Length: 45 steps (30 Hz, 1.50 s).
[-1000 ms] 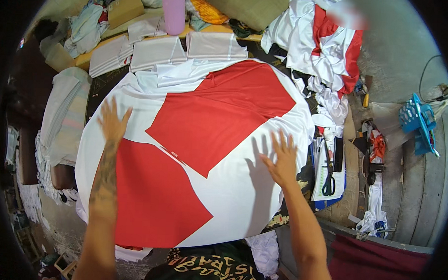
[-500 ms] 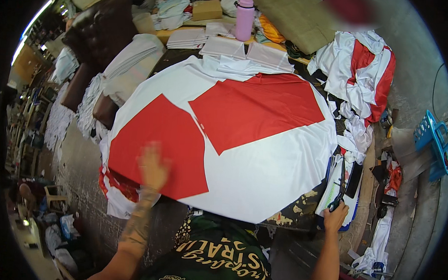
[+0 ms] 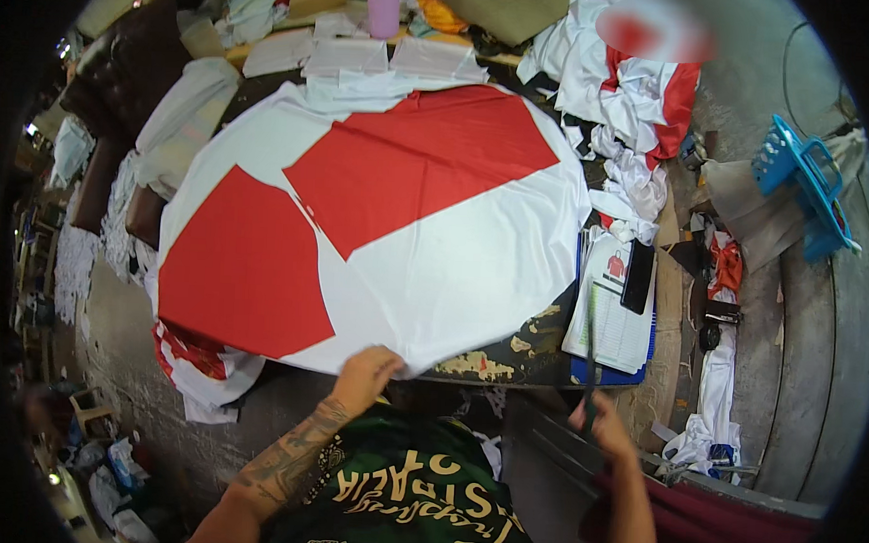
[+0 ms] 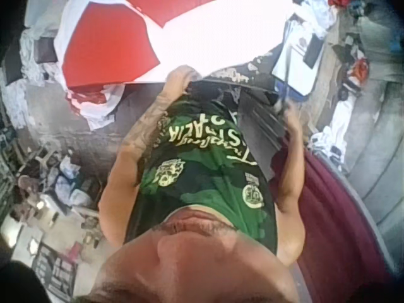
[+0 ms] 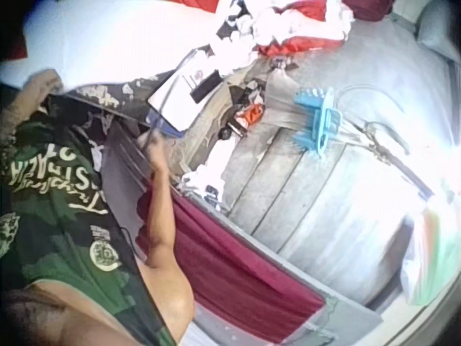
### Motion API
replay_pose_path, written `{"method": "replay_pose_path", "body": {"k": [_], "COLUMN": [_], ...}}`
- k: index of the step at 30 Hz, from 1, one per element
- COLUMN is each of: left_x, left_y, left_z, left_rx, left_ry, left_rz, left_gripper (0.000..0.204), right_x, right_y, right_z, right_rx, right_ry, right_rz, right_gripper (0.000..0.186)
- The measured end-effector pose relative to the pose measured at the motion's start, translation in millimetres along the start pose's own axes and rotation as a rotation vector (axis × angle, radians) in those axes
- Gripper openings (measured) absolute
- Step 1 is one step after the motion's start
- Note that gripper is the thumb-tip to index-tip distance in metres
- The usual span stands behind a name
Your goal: The person folds a large red and white fabric on a table, then uses scissors to cut it into smaller rectangular pieces. The person repeats this process multiple times, stacking the cut pieces on the table.
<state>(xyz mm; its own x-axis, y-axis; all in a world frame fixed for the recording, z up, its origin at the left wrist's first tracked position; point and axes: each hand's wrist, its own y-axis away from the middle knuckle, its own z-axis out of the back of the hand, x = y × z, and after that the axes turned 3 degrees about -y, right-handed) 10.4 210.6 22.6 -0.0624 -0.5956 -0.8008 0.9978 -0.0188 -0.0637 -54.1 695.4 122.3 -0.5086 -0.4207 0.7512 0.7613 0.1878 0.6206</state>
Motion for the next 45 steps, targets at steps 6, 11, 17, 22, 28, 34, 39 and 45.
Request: {"method": "replay_pose_path", "body": {"k": [6, 11, 17, 22, 28, 34, 39, 45], "left_x": [-19, -26, -20, -9, 4, 15, 27, 46], "left_y": [16, 20, 18, 12, 2, -4, -11, -22], "left_z": [4, -1, -4, 8, 23, 35, 43, 51], "left_rx": [-0.152, 0.005, 0.052, 0.191, 0.304, 0.362, 0.447, 0.577], "left_ry": [0.010, -0.116, -0.144, -0.008, 0.119, 0.242, 0.358, 0.486], "left_rz": [0.173, 0.150, 0.083, 0.115, 0.104, 0.063, 0.073, 0.068], "left_gripper": [0.012, 0.013, 0.012, 0.013, 0.020, 0.026, 0.027, 0.029], "right_x": [8, 37, 54, 86, 132, 161, 178, 200], "right_y": [16, -47, -70, -100, -133, -156, -173, -203], "right_z": [-113, -172, -183, -209, -242, -269, -296, -327], "right_rx": [0.683, 0.556, 0.505, 0.547, 0.567, 0.543, 0.604, 0.549], "right_ry": [0.499, 0.508, 0.499, 0.559, 0.689, 0.609, 0.462, 0.506], "right_rz": [-0.252, -0.120, -0.229, -0.326, -0.204, -0.123, -0.229, -0.200], "right_gripper": [0.075, 0.082, 0.069, 0.073, 0.083, 0.073, 0.068, 0.069]}}
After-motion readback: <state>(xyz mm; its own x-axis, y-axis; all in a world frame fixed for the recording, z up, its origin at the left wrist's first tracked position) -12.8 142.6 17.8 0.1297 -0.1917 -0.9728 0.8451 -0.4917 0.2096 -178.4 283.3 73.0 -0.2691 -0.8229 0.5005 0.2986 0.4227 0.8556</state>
